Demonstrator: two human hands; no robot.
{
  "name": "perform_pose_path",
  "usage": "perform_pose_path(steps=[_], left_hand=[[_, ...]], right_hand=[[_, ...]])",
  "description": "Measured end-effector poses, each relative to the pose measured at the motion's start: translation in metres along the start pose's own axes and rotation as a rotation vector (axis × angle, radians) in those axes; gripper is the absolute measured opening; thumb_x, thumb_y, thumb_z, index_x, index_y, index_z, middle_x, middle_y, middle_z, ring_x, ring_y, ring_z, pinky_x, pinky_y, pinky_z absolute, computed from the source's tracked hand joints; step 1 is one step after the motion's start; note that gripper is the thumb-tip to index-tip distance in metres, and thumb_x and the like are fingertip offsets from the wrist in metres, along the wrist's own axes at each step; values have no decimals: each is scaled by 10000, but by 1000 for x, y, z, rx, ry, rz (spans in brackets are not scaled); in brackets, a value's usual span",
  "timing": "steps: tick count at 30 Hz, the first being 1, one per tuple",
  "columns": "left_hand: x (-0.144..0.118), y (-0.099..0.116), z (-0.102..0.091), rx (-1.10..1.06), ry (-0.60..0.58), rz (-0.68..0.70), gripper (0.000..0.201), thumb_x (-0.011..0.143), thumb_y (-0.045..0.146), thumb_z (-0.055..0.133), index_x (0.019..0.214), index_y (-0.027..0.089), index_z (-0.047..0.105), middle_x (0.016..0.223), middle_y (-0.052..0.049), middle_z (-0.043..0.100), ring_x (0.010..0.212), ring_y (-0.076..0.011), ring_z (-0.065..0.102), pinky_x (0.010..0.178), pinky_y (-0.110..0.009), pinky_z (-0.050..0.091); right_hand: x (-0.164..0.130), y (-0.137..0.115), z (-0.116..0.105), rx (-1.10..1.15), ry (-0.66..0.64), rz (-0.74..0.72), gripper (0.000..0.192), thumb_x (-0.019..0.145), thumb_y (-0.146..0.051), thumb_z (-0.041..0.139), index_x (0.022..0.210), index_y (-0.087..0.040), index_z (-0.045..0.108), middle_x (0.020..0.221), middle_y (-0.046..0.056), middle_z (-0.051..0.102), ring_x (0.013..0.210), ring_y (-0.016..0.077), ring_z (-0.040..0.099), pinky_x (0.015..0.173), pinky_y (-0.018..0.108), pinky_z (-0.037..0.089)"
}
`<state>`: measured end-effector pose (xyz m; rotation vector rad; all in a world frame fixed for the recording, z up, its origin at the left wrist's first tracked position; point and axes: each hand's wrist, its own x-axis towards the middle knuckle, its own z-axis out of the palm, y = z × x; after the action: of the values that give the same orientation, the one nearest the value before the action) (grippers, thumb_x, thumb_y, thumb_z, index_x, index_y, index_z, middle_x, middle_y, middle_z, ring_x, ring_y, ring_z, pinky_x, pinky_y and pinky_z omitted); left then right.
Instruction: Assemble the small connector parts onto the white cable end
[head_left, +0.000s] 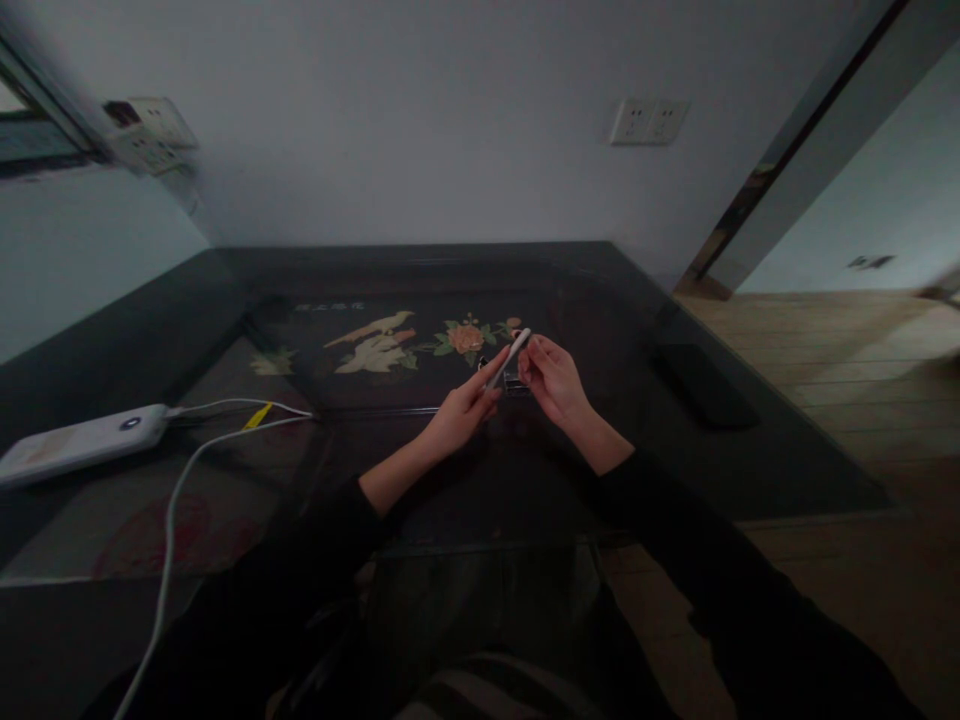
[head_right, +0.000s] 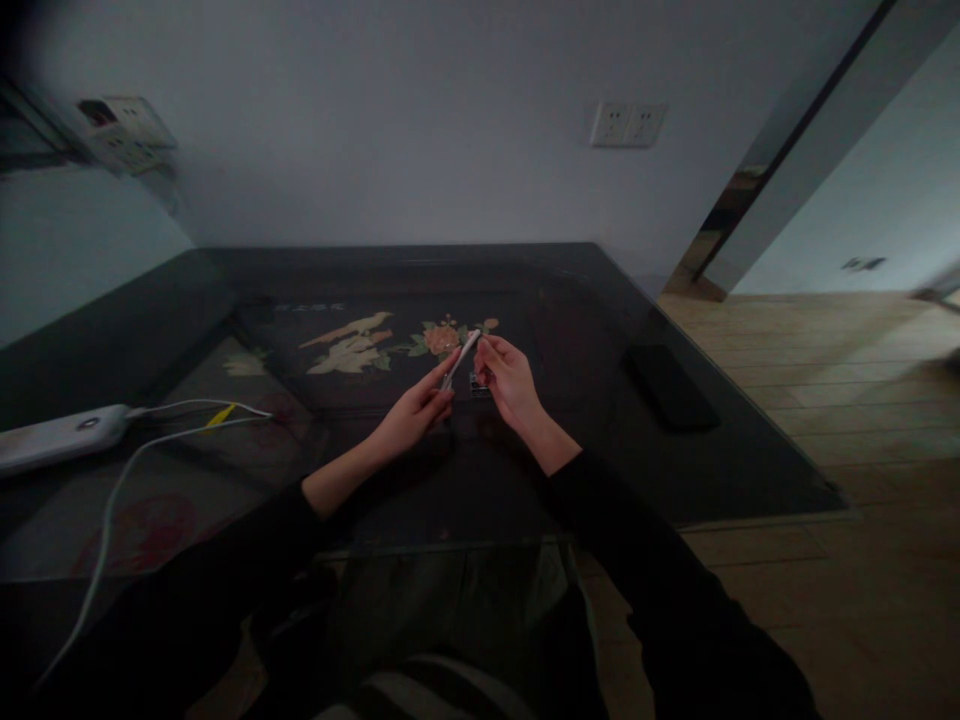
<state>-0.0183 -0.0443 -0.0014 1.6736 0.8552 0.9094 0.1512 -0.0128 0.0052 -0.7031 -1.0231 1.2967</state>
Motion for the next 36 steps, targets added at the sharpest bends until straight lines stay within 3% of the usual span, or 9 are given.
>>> perform_pose_path(steps=[21, 29, 36], left_hand=[[3, -8, -4, 93, 95, 24, 627, 939, 282, 466, 1535, 229, 276, 593, 49, 438, 522, -92, 351, 537, -185, 343], [2, -8, -3, 56, 3, 12, 624, 967, 264, 443, 1549, 249, 217, 617, 47, 438, 496, -69, 332, 486, -171, 312], [-1, -5, 0, -34, -79, 21, 636, 973, 291, 455, 1553, 227, 200, 568, 73, 350, 458, -58, 312, 442, -153, 284]], right_hand=[[0, -2, 2, 32, -48, 6, 367, 680, -505, 795, 801, -196, 639, 544, -62, 518, 466, 63, 409, 437, 216, 321], [1, 0, -1, 33, -45, -7, 353, 685, -487, 797, 728, -195, 604, 553, -63, 521, 472, 55, 419, 448, 204, 340], [-1, 0, -1, 39, -37, -14, 328, 712, -483, 776, 809, -194, 655, 562, -62, 501, 486, 61, 411, 451, 212, 335]])
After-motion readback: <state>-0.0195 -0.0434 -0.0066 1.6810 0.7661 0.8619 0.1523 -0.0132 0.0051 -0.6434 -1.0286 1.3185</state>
